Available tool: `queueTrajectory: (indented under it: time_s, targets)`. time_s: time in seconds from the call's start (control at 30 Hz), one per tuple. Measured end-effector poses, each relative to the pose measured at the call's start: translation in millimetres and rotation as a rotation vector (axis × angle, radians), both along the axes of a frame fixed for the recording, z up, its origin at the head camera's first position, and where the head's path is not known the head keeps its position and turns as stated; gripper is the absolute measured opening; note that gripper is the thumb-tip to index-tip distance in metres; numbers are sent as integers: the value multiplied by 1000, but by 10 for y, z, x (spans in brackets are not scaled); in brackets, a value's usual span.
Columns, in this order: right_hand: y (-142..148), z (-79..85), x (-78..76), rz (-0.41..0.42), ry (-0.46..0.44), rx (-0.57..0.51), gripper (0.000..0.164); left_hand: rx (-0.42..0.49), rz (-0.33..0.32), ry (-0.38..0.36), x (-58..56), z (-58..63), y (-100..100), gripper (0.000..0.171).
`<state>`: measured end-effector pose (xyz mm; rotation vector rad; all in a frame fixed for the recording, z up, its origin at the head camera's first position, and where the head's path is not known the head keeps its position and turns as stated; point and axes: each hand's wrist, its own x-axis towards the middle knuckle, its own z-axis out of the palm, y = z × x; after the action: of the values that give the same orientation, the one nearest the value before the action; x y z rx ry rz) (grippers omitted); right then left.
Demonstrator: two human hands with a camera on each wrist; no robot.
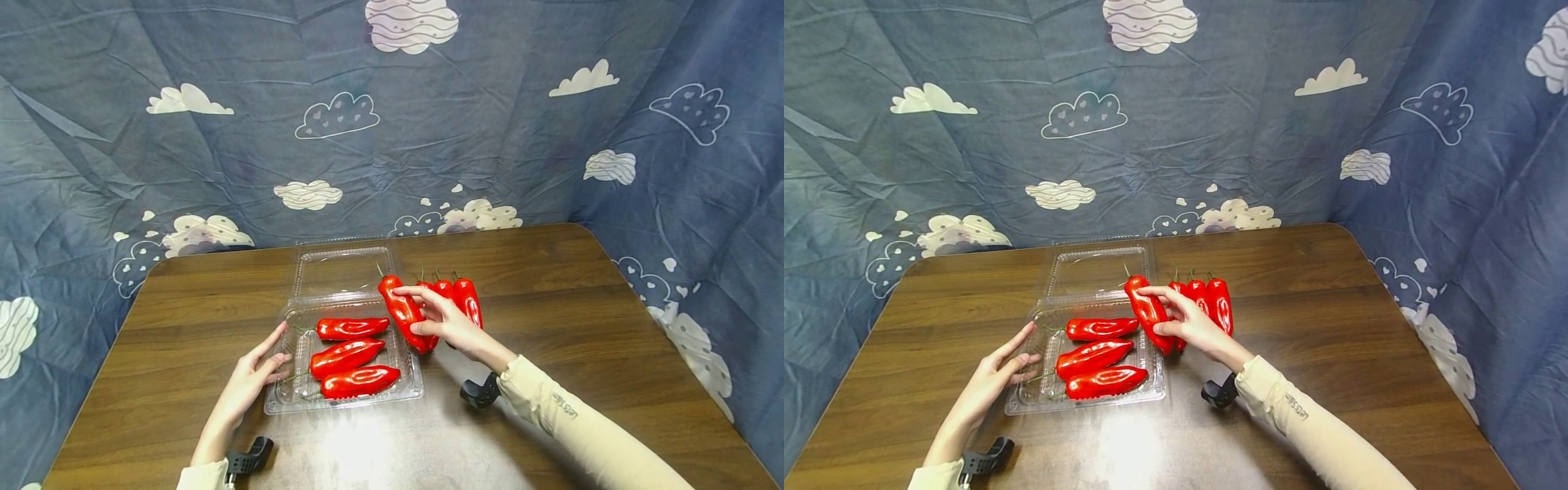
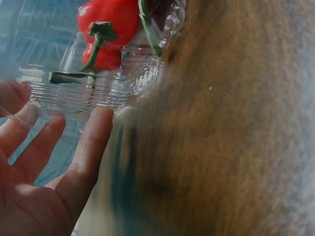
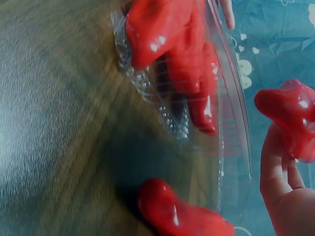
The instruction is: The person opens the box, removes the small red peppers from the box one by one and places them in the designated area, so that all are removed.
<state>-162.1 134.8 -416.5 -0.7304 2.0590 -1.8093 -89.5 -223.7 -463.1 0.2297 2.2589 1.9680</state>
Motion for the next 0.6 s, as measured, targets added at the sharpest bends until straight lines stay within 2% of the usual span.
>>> queueTrajectory:
  time_s: [0.33, 0.6]
  targets:
    - [101, 5, -23, -95, -13, 6, 52, -3, 0, -1, -3, 1, -1, 52]
    - [165, -17, -44, -123, 6, -25, 54, -5, 2, 0, 0, 0, -2, 52]
